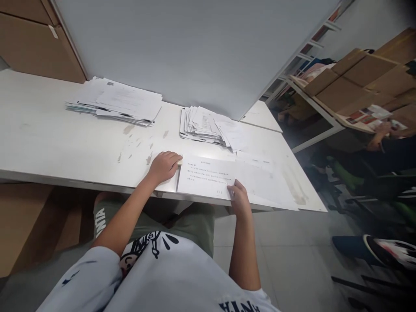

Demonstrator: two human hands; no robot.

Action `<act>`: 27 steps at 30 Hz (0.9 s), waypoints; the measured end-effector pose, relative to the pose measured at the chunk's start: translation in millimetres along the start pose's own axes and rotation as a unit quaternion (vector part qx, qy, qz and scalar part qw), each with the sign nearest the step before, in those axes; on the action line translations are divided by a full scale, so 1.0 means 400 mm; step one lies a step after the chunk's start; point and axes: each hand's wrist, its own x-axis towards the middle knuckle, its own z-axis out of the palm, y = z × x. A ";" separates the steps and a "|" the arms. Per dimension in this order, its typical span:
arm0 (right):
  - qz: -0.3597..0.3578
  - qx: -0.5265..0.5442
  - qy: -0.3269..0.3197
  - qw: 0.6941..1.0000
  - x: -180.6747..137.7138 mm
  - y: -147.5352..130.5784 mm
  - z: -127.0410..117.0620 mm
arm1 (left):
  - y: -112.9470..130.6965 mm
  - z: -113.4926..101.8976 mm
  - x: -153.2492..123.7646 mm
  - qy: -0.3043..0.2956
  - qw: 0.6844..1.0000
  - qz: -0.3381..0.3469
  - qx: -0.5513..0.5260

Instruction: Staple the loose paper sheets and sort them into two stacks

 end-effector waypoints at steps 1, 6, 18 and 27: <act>-0.003 -0.015 0.000 1.000 0.000 -0.001 0.002 | 0.001 0.000 0.000 -0.004 1.000 -0.002 -0.003; -0.010 -0.066 0.006 0.998 0.000 -0.001 0.012 | 0.006 -0.002 0.000 -0.020 1.000 -0.020 -0.005; -0.064 -0.122 -0.053 0.989 0.037 -0.039 0.095 | -0.013 -0.002 0.045 -0.038 0.997 0.051 0.053; -0.047 -0.020 -0.076 0.996 0.069 -0.060 0.097 | -0.069 0.011 0.071 -0.096 0.983 0.134 0.082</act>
